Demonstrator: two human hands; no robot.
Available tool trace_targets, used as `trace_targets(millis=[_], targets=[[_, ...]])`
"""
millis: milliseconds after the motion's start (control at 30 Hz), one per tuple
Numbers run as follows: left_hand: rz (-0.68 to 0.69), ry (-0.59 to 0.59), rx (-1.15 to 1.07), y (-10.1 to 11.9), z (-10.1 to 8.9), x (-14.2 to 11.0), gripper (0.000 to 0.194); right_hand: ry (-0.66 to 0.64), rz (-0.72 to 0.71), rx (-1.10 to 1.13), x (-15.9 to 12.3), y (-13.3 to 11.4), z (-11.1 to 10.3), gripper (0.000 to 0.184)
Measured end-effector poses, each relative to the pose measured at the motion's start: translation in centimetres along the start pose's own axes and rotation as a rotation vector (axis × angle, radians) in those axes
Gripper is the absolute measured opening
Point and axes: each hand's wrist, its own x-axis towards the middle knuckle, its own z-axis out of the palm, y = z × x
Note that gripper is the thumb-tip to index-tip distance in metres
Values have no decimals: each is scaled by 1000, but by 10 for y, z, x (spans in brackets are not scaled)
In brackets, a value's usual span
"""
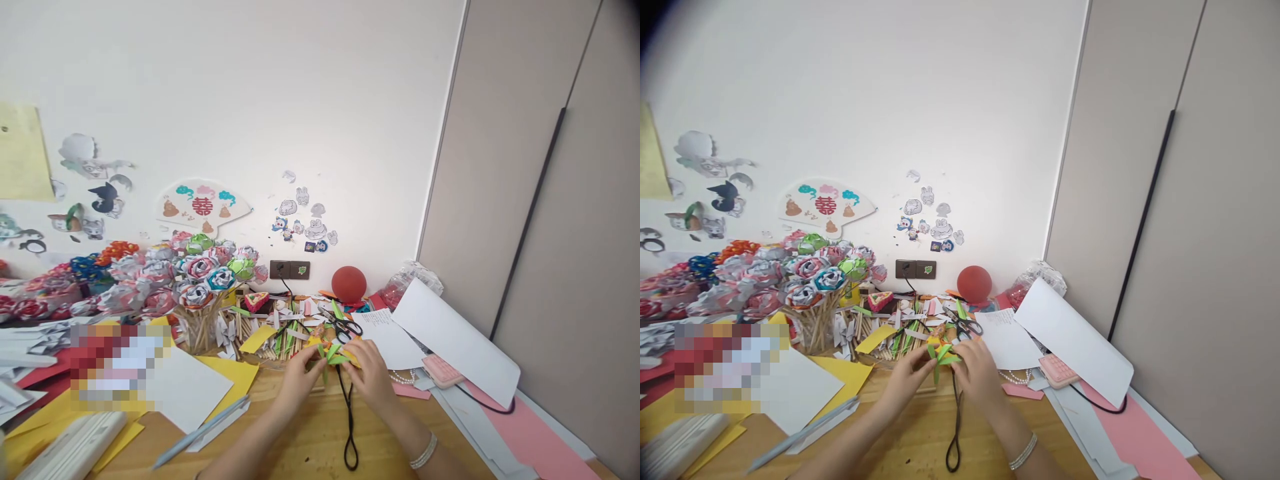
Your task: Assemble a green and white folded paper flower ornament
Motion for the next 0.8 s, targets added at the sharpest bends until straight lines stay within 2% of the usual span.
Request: trace_targets(millis=[33, 133, 200, 333, 467, 700, 800], targets=[[46, 7, 74, 3, -1, -1, 26, 35, 16, -7, 5, -3, -1, 21], [231, -5, 350, 8, -3, -4, 26, -62, -49, 53, 17, -12, 3, 14], [303, -5, 475, 9, -3, -5, 26, -56, -6, 106, 21, -16, 14, 5], [275, 61, 538, 4, -3, -7, 31, 3, 164, 220, 14, -15, 34, 2], [223, 77, 538, -1, 0, -10, 22, 55, 306, 338, 6, -12, 37, 11], [286, 31, 591, -2, 5, -15, 22, 97, 312, 339, 4, -15, 30, 7], [292, 45, 604, 1, 5, -17, 20, 119, 314, 337, 4, -18, 29, 5]])
